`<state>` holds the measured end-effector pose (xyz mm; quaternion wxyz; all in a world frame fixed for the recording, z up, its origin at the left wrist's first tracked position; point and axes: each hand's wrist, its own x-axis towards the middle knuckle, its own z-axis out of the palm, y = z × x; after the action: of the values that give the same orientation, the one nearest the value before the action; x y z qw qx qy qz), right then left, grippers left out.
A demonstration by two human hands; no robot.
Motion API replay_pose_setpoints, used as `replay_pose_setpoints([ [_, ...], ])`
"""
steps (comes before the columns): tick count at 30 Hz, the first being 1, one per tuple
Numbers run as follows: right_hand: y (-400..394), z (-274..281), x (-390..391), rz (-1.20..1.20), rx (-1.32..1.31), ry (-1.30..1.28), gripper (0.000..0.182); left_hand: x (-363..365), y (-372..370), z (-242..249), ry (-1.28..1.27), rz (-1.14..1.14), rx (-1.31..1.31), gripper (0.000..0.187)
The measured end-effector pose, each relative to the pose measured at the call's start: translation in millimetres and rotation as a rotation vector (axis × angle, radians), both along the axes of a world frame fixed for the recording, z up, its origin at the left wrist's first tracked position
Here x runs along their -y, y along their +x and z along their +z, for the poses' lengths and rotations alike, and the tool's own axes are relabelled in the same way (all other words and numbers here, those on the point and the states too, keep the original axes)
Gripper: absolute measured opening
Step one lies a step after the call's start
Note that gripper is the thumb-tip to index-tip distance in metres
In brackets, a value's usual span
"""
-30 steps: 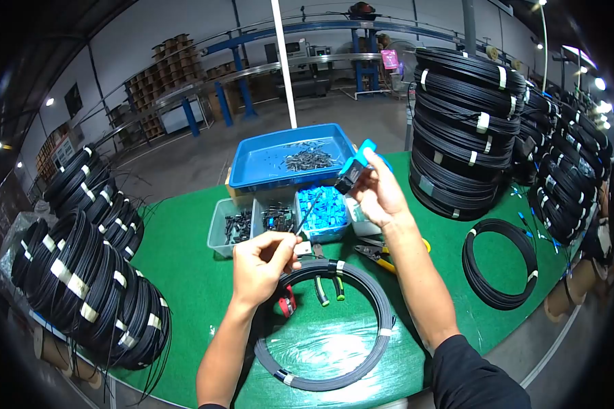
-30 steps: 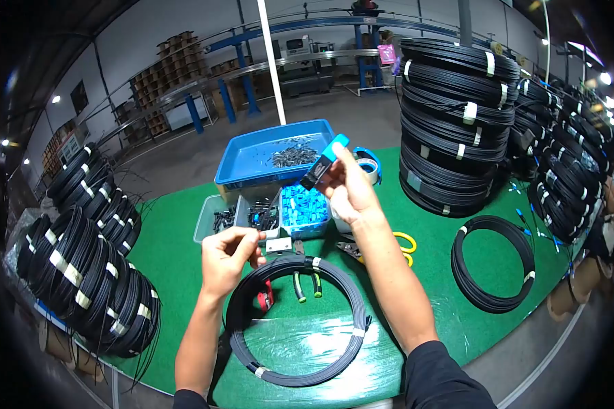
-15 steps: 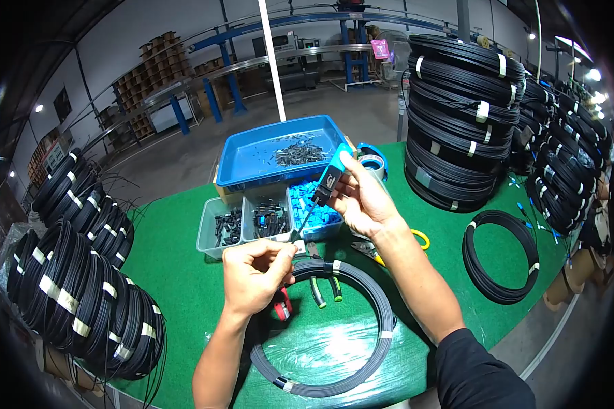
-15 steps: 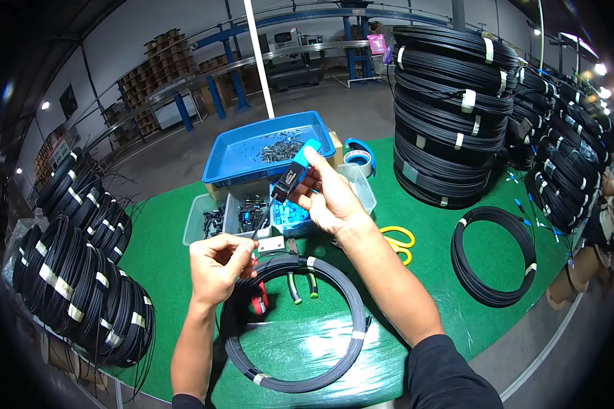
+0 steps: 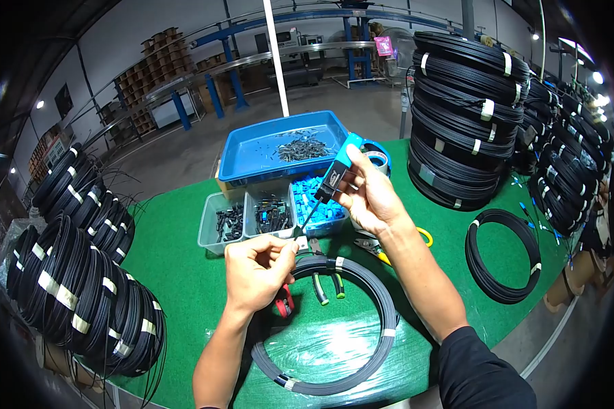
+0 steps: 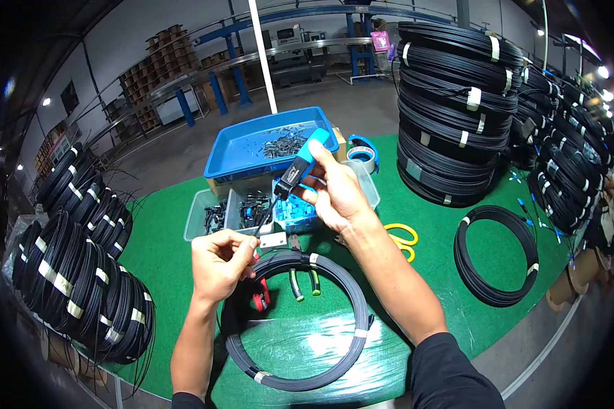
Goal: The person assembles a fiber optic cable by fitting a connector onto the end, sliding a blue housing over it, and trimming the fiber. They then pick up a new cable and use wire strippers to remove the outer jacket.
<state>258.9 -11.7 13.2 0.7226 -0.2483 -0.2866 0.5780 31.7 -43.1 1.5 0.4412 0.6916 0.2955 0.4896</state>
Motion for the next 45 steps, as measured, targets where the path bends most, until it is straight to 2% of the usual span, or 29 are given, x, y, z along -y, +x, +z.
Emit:
replay_pose_setpoints([
  [7, -8.5, 3.9, 8.1, -0.047, 0.152, 0.199, 0.030, 3.4, 5.0, -4.4, 0.026, -0.026, -0.008, 0.013],
  [9, -14.0, 4.1, 11.8, -0.052, 0.114, 0.204, 0.032, 6.0, 7.5, -2.4, 0.017, 0.010, 0.020, 0.013],
  [11, 1.4, -9.7, -2.4, 0.110, 0.022, 0.313, 0.037, 7.3, 5.8, -1.2, 0.015, -0.014, 0.017, 0.012],
  [13, -7.7, 7.6, 12.8, 0.207, -0.093, 0.460, 0.043, 5.2, 5.8, -5.2, 0.076, -0.097, 0.081, 0.013],
  [14, -13.3, 13.7, 17.8, 0.123, -0.145, 0.440, 0.038, 0.1, 3.5, -7.9, 0.193, -0.131, 0.031, 0.015],
  [17, -8.4, 16.8, 24.4, 0.210, -0.164, 0.534, 0.048, -0.7, -1.5, -7.0, 0.067, -0.229, 0.018, 0.014],
  [19, -9.4, 15.2, 27.5, 0.223, -0.201, 0.575, 0.052, 4.1, 4.0, -7.4, 0.156, -0.140, 0.042, 0.011],
  [21, -9.5, 12.3, 28.8, 0.295, -0.310, 0.604, 0.054, 6.8, 5.9, -6.7, 0.352, -0.059, -0.108, 0.008],
  [22, -7.0, 10.7, 27.9, 0.336, -0.304, 0.647, 0.063, 8.2, 10.4, -9.8, 0.372, -0.047, -0.067, 0.008],
  [25, -8.3, 12.9, 32.8, 0.330, -0.302, 0.664, 0.063, 15.6, 12.8, -7.7, 0.499, -0.012, -0.120, 0.010],
  [26, -10.0, 11.2, 31.8, 0.320, -0.273, 0.684, 0.064, 19.2, 13.8, -5.8, 0.498, -0.016, -0.121, 0.010],
  [27, -19.4, 15.7, 36.3, 0.293, -0.318, 0.650, 0.053, 22.9, 15.0, -2.9, 0.521, 0.002, -0.137, 0.011],
  [45, -30.4, 25.7, 51.9, 0.293, -0.244, 0.745, 0.062, 27.3, 20.0, -8.1, 0.628, 0.107, -0.143, 0.016],
])
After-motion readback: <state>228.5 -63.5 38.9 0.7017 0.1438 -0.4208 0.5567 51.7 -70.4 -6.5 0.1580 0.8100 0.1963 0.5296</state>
